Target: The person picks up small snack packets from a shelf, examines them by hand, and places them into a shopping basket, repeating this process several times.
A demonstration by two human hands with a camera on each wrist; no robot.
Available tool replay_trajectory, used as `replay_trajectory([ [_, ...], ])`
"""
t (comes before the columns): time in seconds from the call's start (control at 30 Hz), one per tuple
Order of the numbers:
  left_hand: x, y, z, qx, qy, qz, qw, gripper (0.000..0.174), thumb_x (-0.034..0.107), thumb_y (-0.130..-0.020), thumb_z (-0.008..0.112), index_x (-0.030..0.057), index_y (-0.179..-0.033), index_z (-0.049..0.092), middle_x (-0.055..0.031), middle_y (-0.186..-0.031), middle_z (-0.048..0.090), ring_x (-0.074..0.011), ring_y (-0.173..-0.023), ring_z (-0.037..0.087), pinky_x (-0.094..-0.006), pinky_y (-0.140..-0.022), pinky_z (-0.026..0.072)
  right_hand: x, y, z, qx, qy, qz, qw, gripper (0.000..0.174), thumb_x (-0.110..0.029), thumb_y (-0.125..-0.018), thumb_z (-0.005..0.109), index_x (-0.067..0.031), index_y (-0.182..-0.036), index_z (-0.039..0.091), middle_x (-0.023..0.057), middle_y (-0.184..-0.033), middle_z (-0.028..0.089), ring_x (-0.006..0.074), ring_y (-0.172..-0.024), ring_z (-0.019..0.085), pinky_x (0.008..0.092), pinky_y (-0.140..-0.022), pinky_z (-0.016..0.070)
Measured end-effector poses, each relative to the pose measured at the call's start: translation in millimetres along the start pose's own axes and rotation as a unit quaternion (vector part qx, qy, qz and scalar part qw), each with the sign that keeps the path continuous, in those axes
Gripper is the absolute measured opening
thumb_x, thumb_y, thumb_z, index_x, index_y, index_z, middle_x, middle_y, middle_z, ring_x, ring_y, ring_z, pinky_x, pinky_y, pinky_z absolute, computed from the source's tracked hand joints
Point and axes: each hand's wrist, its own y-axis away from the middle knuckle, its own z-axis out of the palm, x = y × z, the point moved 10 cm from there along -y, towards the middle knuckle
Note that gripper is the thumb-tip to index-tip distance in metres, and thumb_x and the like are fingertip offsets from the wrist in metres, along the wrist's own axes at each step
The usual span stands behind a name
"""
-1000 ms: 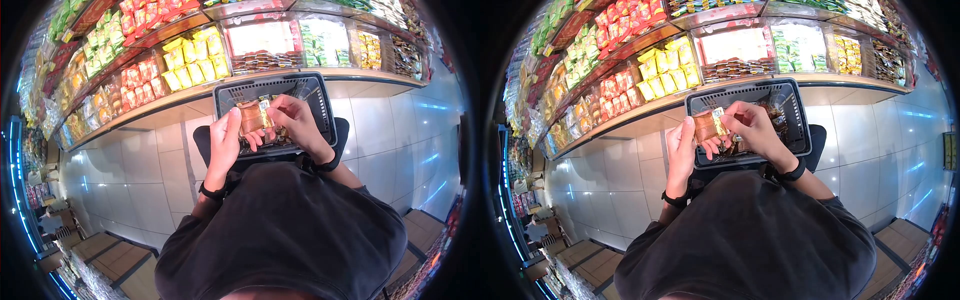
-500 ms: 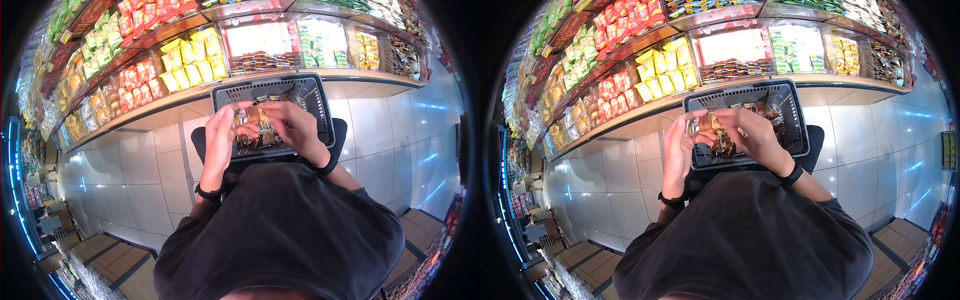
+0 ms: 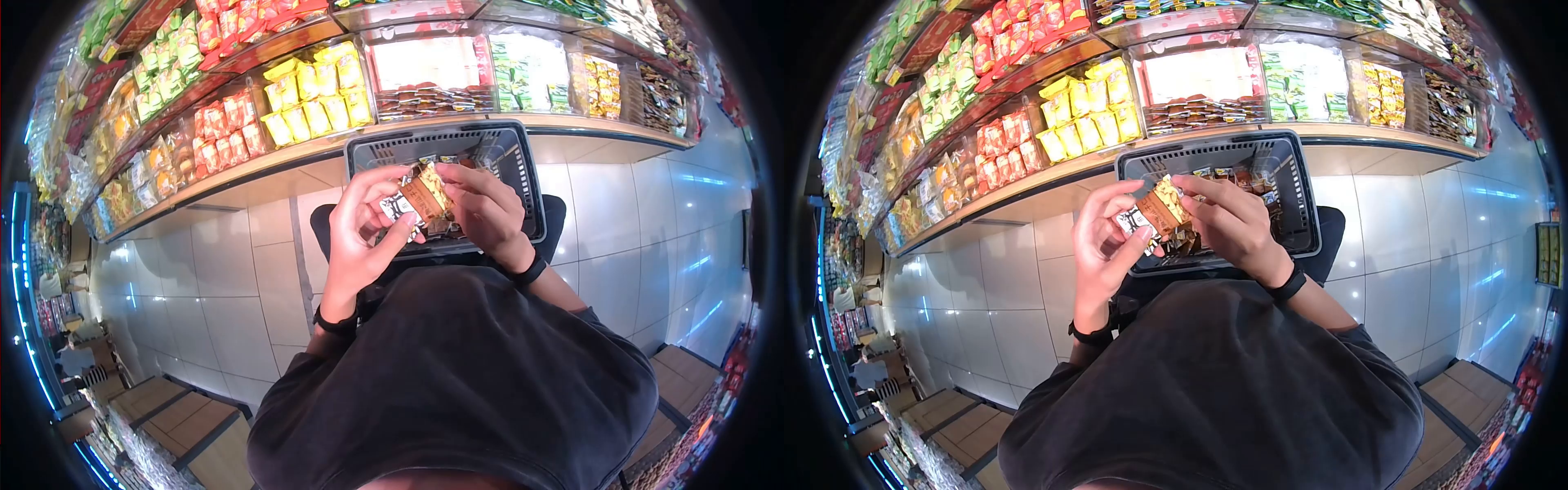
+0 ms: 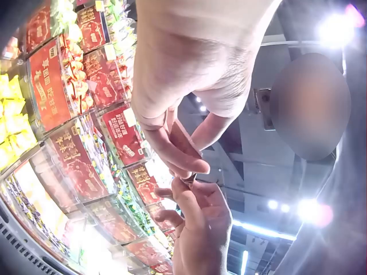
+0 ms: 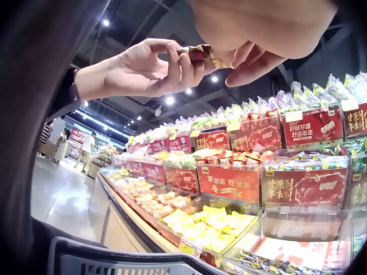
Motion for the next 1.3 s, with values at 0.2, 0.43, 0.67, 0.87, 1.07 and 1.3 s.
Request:
replay_trajectory([
  [0.2,-2,-14,-24,0.072,-0.052,-0.001,0.996,0.037,-0.007,-0.093,0.063,-0.0021,-0.129,0.054,-0.0067,-0.104,0.067,-0.0067,-0.082,0.062,-0.0200,-0.060,0.0532,-20,2,7,-0.052,0.002,-0.026,0.998,0.024,0.004,-0.073,0.081,-0.0028,-0.093,0.072,0.0128,-0.104,0.069,0.0227,-0.072,0.066,0.0318,-0.056,0.0525],
  [0.43,-10,-26,-21,0.074,-0.062,-0.062,0.993,0.027,-0.003,-0.094,0.065,0.0019,-0.120,0.060,0.0006,-0.091,0.068,0.0019,-0.073,0.057,-0.0145,-0.053,0.0406,-46,9,21,-0.063,-0.011,-0.127,0.990,0.035,0.001,-0.067,0.079,-0.0046,-0.102,0.076,0.0061,-0.095,0.067,0.0139,-0.062,0.056,0.0252,-0.048,0.0428],
  [0.67,-12,-27,-19,0.077,-0.057,-0.075,0.993,0.021,-0.002,-0.092,0.066,0.0022,-0.113,0.063,0.0017,-0.087,0.071,0.0035,-0.074,0.056,-0.0162,-0.058,0.0402,-45,18,21,-0.074,-0.011,-0.081,0.994,0.040,0.000,-0.067,0.088,-0.0095,-0.103,0.076,0.0032,-0.098,0.066,0.0186,-0.065,0.060,0.0301,-0.052,0.0458],
  [0.87,-18,-28,-14,0.062,0.066,-0.087,0.992,0.023,0.012,-0.099,0.062,-0.0013,-0.118,0.065,-0.0045,-0.102,0.067,-0.0062,-0.071,0.057,-0.0200,-0.064,0.0443,-24,6,8,0.000,-0.026,0.059,0.998,0.028,0.005,-0.072,0.083,-0.0039,-0.096,0.070,0.0086,-0.096,0.065,0.0191,-0.063,0.059,0.0272,-0.053,0.0438],
  [1.07,-22,-34,-28,0.104,-0.151,0.049,0.982,0.022,0.010,-0.097,0.067,0.0012,-0.117,0.063,-0.0064,-0.116,0.061,-0.0075,-0.093,0.057,-0.0227,-0.069,0.0471,47,46,39,0.061,-0.392,0.506,0.766,0.015,-0.005,-0.096,0.069,-0.0009,-0.106,0.058,0.0050,-0.087,0.064,0.0045,-0.061,0.057,0.0194,-0.048,0.0418],
  [1.3,-33,-31,-30,0.112,0.052,-0.063,0.990,0.020,0.006,-0.097,0.066,0.0028,-0.116,0.059,-0.0047,-0.105,0.067,-0.0057,-0.079,0.060,-0.0224,-0.065,0.0479,49,51,57,0.033,-0.479,0.552,0.682,0.014,-0.007,-0.095,0.070,-0.0031,-0.100,0.057,0.0015,-0.080,0.061,0.0064,-0.057,0.055,0.0200,-0.045,0.0369],
])
